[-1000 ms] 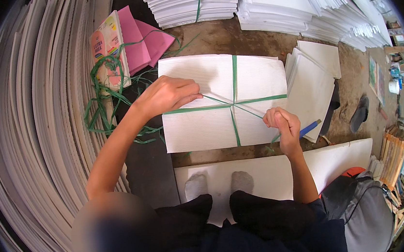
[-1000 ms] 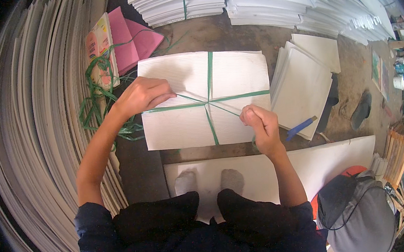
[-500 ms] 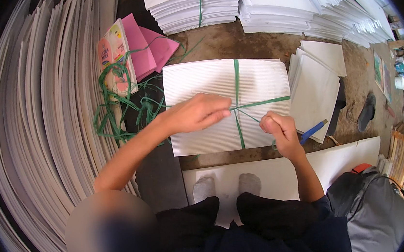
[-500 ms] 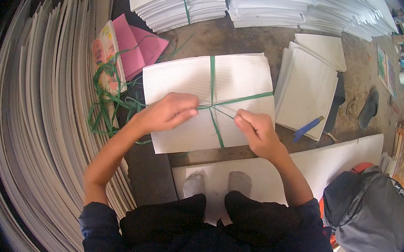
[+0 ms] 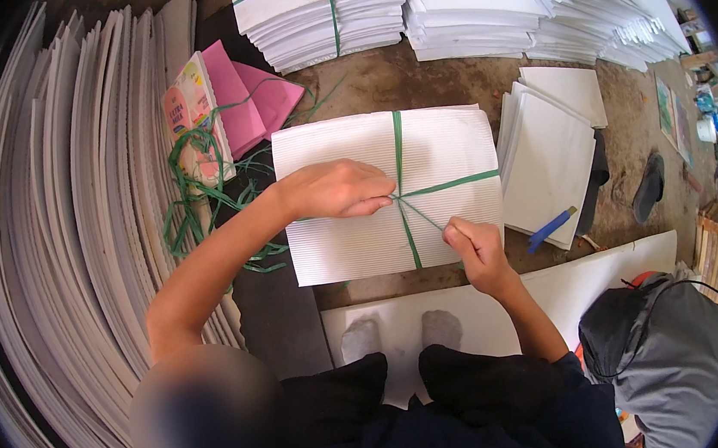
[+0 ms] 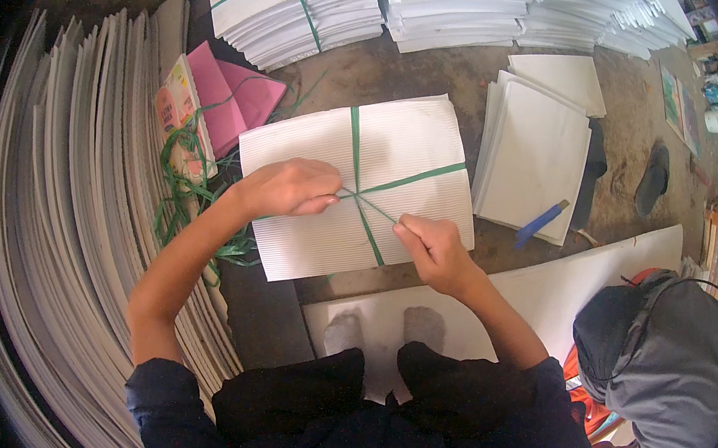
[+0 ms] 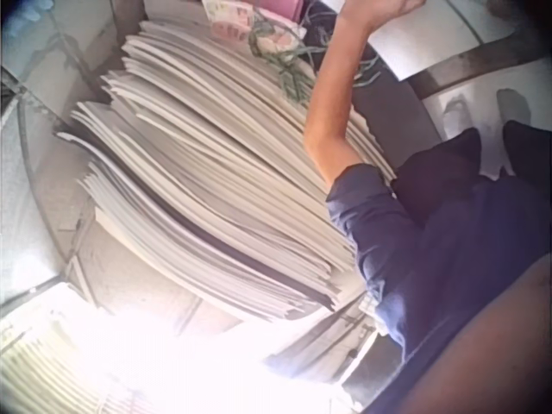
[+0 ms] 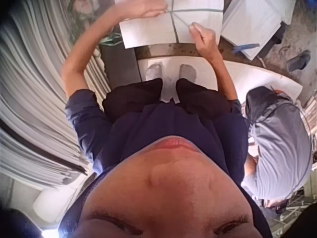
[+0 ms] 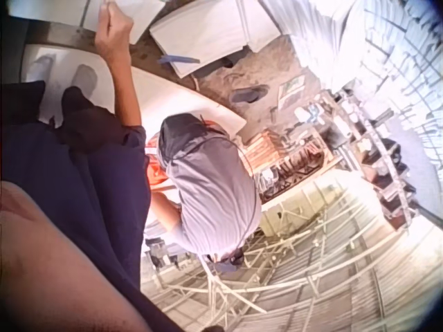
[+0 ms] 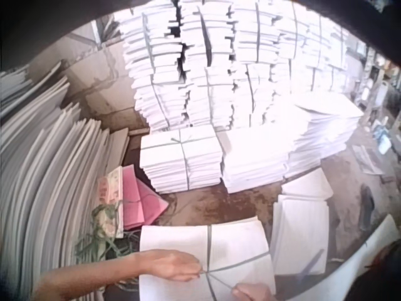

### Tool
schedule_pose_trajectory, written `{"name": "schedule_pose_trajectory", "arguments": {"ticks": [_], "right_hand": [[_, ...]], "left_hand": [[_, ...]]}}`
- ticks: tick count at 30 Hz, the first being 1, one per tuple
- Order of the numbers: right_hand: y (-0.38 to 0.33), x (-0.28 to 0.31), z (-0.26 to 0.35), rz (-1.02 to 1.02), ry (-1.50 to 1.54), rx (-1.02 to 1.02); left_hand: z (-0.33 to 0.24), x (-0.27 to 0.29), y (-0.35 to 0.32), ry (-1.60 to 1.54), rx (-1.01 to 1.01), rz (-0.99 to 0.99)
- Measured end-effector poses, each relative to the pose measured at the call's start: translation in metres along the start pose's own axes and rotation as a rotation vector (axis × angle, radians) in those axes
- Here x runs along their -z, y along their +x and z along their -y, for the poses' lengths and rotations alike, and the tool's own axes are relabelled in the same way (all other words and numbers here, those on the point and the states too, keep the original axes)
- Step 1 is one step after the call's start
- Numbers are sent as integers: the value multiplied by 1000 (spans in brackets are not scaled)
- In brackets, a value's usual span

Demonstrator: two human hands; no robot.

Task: The person sits on the floor and ties stacks of white paper with green plastic straps. They wrap the straps around the paper stacks, tie knots, and use a blue utility knife to cut the excess strap. The person then stacks the finished bundles and repeats the process.

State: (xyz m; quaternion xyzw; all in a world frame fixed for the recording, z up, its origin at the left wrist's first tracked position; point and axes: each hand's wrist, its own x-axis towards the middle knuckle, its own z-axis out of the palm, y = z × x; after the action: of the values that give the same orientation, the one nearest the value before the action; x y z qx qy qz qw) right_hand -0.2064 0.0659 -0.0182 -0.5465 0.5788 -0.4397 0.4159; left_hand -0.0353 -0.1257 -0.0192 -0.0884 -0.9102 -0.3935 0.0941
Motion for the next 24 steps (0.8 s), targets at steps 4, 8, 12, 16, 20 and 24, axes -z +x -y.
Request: {"name": "schedule_pose_trajectory", "arguments": {"ticks": [4,8,12,16,20,24], "right_hand": [[-1,-2,1,24,-19,-23],[-8,-5,-5,0,-20,-4],[-11,-6,11,113,-29,61],[-4,-10,29,373,-61,223],[17,-6,70,466,-92,319],[54,10,73,200,-178,258]], "left_hand": [[-3,-2,-2,10,111,-26],[-30,-5,2,-74,412,-169],[-57,-19,-4,195,404,-721],[-83,-34,-7,-729,954,-679],[-95,-66,9,-437,738,-693],[-106,-73,5,-89,740,-766]]}}
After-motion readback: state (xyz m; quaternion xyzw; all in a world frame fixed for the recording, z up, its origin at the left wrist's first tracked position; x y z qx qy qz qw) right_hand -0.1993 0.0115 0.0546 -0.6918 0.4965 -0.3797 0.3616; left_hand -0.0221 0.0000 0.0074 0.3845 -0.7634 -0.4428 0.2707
